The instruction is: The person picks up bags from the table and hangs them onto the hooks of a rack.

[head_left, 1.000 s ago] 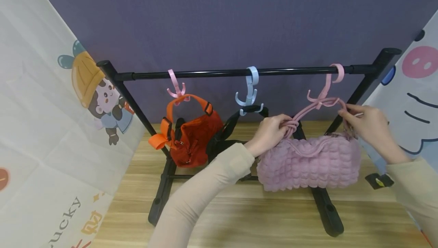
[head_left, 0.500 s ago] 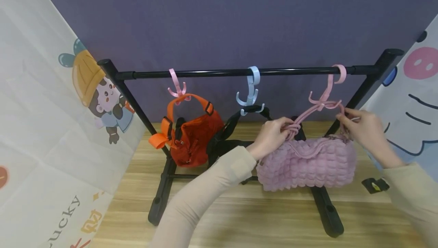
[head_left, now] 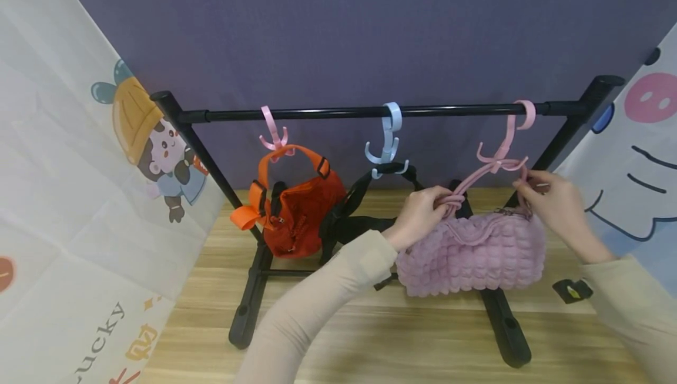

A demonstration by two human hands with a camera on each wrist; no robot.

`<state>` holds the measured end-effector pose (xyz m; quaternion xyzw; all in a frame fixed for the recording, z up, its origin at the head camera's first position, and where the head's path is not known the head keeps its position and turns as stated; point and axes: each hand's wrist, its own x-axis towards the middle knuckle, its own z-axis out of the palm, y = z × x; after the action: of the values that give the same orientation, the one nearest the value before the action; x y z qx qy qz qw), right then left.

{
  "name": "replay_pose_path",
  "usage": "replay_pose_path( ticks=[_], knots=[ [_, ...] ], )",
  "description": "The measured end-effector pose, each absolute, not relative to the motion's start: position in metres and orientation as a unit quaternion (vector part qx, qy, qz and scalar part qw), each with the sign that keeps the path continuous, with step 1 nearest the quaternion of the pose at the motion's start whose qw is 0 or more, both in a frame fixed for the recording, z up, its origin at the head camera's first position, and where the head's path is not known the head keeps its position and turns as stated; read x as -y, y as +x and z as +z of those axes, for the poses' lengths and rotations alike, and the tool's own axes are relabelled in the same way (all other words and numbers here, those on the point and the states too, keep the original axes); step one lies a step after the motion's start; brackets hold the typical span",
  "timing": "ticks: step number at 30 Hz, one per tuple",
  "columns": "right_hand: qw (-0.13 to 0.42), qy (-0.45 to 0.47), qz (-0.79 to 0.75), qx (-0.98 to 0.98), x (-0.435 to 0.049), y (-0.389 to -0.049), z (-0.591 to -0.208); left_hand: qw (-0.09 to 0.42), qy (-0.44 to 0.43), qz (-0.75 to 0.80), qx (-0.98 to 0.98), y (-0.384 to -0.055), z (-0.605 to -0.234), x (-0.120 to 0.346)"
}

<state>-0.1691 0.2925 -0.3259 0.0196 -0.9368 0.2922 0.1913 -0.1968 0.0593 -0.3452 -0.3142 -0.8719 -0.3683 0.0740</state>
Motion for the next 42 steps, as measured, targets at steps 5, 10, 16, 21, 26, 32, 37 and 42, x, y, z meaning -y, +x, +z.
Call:
replay_pose_path(
  ticks=[5,10,16,21,26,32,37,42],
  knots=[
    [0.201,0.026,0.291,0.935,-0.292,-0.169,-0.328,0.072,-0.311,-0.382,0.867,-0.195,-0.349,-0.058],
    [0.218,0.031,0.286,0.933,-0.290,-0.166,-0.328,0.090,-0.310,-0.368,0.872,-0.193,-0.350,-0.057],
    [0.235,0.038,0.293,0.926,-0.287,-0.164,-0.328,0.094,-0.307,-0.368,0.873,-0.190,-0.350,-0.055],
    [0.253,0.042,0.299,0.919,-0.283,-0.160,-0.329,0.096,-0.310,-0.375,0.868,-0.187,-0.349,-0.050],
    [0.275,0.038,0.295,0.914,-0.280,-0.154,-0.332,0.105,-0.308,-0.382,0.865,-0.183,-0.352,-0.042],
    [0.301,0.023,0.292,0.908,-0.273,-0.145,-0.330,0.141,-0.304,-0.386,0.860,-0.179,-0.356,-0.030],
    [0.341,0.028,0.282,0.896,-0.264,-0.136,-0.326,0.161,-0.311,-0.407,0.844,-0.172,-0.359,-0.016],
    [0.386,0.065,0.266,0.881,-0.251,-0.128,-0.327,0.166,-0.309,-0.443,0.825,-0.161,-0.361,-0.001]
  ],
)
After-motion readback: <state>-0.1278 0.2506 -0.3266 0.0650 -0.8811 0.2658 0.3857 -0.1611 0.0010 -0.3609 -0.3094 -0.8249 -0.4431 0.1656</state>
